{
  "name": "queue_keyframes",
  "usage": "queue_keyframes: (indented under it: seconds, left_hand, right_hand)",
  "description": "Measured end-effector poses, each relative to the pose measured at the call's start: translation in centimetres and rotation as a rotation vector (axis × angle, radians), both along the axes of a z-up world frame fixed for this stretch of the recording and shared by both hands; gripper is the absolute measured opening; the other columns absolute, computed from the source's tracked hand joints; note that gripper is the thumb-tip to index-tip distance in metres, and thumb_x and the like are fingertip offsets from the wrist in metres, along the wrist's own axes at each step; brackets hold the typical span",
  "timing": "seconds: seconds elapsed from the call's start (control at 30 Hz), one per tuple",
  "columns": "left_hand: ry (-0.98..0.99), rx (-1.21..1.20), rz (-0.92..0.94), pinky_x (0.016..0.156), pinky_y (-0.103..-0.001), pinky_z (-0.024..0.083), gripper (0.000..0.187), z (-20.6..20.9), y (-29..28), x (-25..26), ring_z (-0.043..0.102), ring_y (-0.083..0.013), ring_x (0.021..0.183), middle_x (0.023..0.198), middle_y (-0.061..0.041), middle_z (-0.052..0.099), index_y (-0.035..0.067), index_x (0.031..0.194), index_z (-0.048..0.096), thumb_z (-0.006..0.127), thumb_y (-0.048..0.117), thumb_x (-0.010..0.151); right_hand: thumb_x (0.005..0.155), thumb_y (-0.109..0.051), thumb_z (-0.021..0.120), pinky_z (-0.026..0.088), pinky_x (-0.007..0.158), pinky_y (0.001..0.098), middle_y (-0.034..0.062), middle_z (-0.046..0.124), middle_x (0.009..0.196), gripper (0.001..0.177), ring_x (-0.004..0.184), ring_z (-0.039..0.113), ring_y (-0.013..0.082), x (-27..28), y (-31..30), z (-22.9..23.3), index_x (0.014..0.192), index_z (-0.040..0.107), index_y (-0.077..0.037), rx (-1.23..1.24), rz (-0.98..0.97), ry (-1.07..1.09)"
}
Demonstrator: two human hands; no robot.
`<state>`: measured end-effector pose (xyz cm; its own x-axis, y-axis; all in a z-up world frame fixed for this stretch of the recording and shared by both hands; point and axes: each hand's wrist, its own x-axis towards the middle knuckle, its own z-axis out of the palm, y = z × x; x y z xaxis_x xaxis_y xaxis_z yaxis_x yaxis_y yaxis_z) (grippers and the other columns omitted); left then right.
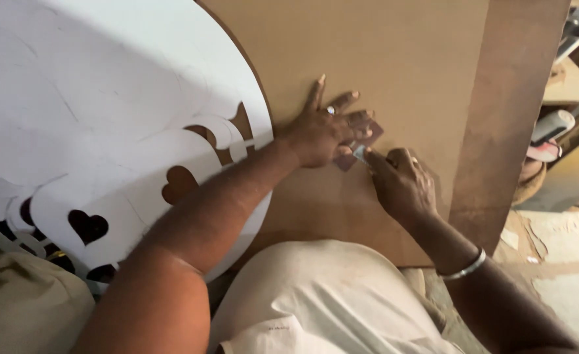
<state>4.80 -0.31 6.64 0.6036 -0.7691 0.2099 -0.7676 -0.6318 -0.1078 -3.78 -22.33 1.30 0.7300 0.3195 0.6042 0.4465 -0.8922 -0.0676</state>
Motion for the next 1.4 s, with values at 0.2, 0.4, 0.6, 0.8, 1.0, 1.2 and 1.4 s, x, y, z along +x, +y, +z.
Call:
queue_keyframes:
  seconds: [0.2, 0.4, 0.6, 0.8, 1.0, 1.2, 1.4]
  left_hand:
    - [-0.005, -0.083, -0.013, 0.119, -0.072, -0.007, 0.048, -0.7, -0.1, 0.8, 0.019, -0.0238, 0.155, 0.160, 0.009, 0.040, 0.033, 0.134, 0.064, 0.070, 0.043, 0.088]
    - [-0.001, -0.106, -0.003, 0.121, -0.070, -0.006, 0.048, -0.8, 0.1, 0.6, 0.020, -0.0216, 0.155, 0.159, 0.011, 0.042, 0.031, 0.134, 0.064, 0.070, 0.043, 0.088]
    - [-0.035, -0.187, -0.058, 0.122, -0.071, -0.005, 0.038, -2.0, 0.2, 1.5, 0.023, -0.0220, 0.155, 0.158, 0.011, 0.045, 0.032, 0.135, 0.065, 0.063, 0.035, 0.097]
    - [-0.105, -0.197, -0.081, 0.121, -0.072, -0.003, 0.037, -3.3, 0.4, 2.3, 0.025, -0.0241, 0.155, 0.159, 0.009, 0.048, 0.029, 0.137, 0.065, 0.061, 0.032, 0.101]
    - [-0.208, -0.250, -0.117, 0.119, -0.074, -0.001, 0.045, -4.2, 0.4, 2.8, 0.028, -0.0252, 0.153, 0.156, 0.007, 0.051, 0.027, 0.142, 0.061, 0.062, 0.034, 0.098]
    - [-0.216, -0.273, -0.136, 0.120, -0.075, 0.000, 0.047, -4.4, 0.4, 2.8, 0.030, -0.0255, 0.154, 0.157, 0.007, 0.052, 0.024, 0.144, 0.062, 0.065, 0.034, 0.098]
    - [-0.220, -0.244, -0.119, 0.120, -0.074, 0.001, 0.037, -3.1, 0.6, 2.2, 0.031, -0.0250, 0.153, 0.154, 0.007, 0.055, 0.025, 0.134, 0.068, 0.067, 0.030, 0.097]
  right_hand:
    - [0.090, -0.016, 0.075, 0.053, 0.068, 0.0459, 0.0075, 0.062, 0.097, 0.035, 0.085, 0.065, 0.0296, 0.8, -0.7, -0.1, 0.125, 0.074, -0.025, -0.057, 0.004, -0.047]
    - [0.090, -0.015, 0.073, 0.053, 0.066, 0.0450, 0.0057, 0.063, 0.095, 0.031, 0.081, 0.065, 0.0282, 0.5, -0.3, 0.0, 0.118, 0.075, -0.027, -0.151, 0.010, -0.077]
    - [0.097, -0.016, 0.071, 0.053, 0.065, 0.0447, 0.0077, 0.058, 0.092, 0.031, 0.077, 0.063, 0.0277, 1.0, -0.5, 0.4, 0.127, 0.074, -0.024, -0.162, -0.010, -0.036]
    - [0.094, -0.016, 0.067, 0.053, 0.063, 0.0460, 0.0084, 0.060, 0.094, 0.038, 0.077, 0.064, 0.0300, 1.3, 0.0, 2.0, 0.129, 0.072, -0.029, -0.307, -0.132, 0.048]
    - [0.094, -0.016, 0.064, 0.053, 0.063, 0.0466, 0.0088, 0.063, 0.102, 0.039, 0.080, 0.065, 0.0312, 2.6, -1.1, 0.1, 0.130, 0.071, -0.028, -0.279, -0.137, 0.046]
    - [0.096, -0.015, 0.064, 0.052, 0.067, 0.0470, 0.0110, 0.062, 0.101, 0.038, 0.084, 0.064, 0.0311, 2.4, -1.1, -0.2, 0.132, 0.072, -0.025, -0.238, -0.079, 0.039]
    - [0.098, -0.015, 0.064, 0.052, 0.064, 0.0490, 0.0117, 0.061, 0.096, 0.036, 0.081, 0.065, 0.0326, 2.0, -1.0, 2.2, 0.132, 0.072, -0.025, -0.219, -0.074, 0.085]
